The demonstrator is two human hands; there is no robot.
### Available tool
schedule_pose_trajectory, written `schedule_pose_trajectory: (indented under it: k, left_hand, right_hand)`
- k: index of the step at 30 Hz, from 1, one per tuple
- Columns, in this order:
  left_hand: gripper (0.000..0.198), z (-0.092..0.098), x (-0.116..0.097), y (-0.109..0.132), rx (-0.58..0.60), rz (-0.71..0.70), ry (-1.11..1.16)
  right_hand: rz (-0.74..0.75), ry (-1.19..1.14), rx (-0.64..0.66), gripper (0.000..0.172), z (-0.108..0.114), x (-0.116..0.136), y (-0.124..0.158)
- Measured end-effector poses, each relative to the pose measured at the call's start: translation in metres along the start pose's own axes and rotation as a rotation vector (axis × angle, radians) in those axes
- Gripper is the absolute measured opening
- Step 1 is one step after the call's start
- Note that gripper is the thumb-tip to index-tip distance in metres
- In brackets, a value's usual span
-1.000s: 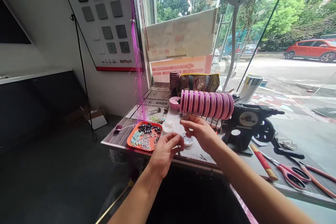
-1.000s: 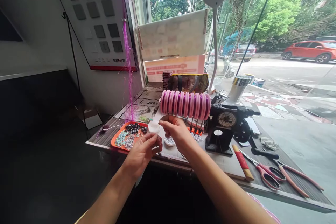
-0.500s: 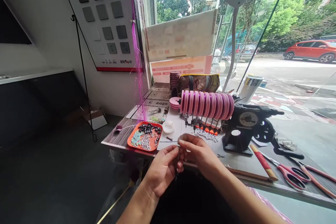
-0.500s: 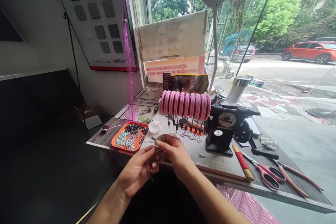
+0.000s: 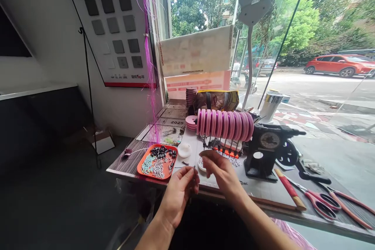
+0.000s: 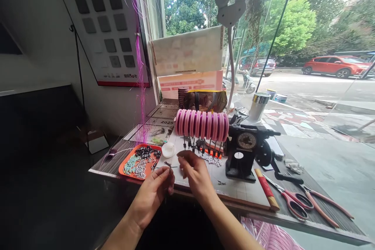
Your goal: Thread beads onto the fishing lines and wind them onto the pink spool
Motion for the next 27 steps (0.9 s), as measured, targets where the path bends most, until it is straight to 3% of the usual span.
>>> schedule_pose_trajectory:
  k: [3, 7, 11, 16, 20, 23, 27]
  left_hand:
    - [0.023, 0.006, -0.004, -0.01, -0.067, -0.141, -0.156]
    - [0.033, 0.003, -0.009, -0.015, -0.051, -0.285, -0.351]
    - [0.039, 0.001, -0.02, -0.014, -0.128, -0.467, -0.556]
    - [0.039, 0.0, -0.033, -0.013, -0.225, -0.675, -0.683]
    - [0.037, -0.008, -0.054, -0.005, -0.313, -0.919, -0.71]
    - [0.038, -0.021, -0.06, -0.008, -0.243, -0.828, -0.618]
    - [0.042, -0.043, -0.044, -0.023, 0.031, -0.399, -0.377]
  right_hand:
    - [0.138, 0.233, -0.15, 0.033, 0.015, 0.005, -0.009]
    - [0.146, 0.375, -0.132, 0.043, 0.007, 0.003, -0.013]
    - [0.107, 0.23, -0.148, 0.046, -0.006, 0.001, -0.022]
    - [0.116, 0.059, -0.205, 0.025, -0.009, 0.006, -0.034]
    - [0.134, -0.04, -0.163, 0.023, -0.005, 0.02, -0.029]
    - [0.124, -0.113, -0.106, 0.025, -0.003, 0.03, -0.024]
    - [0.069, -0.233, -0.055, 0.03, -0.004, 0.036, -0.022]
Point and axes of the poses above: each hand's wrist, its own y-axis away from the middle knuckle, its own z-axis out of the back of the hand, x = y × z, the point moved 7 cm from there along -y, towards the middle knuckle, and after that the axes turned 13 degrees about -x, right-handed, at the moved point
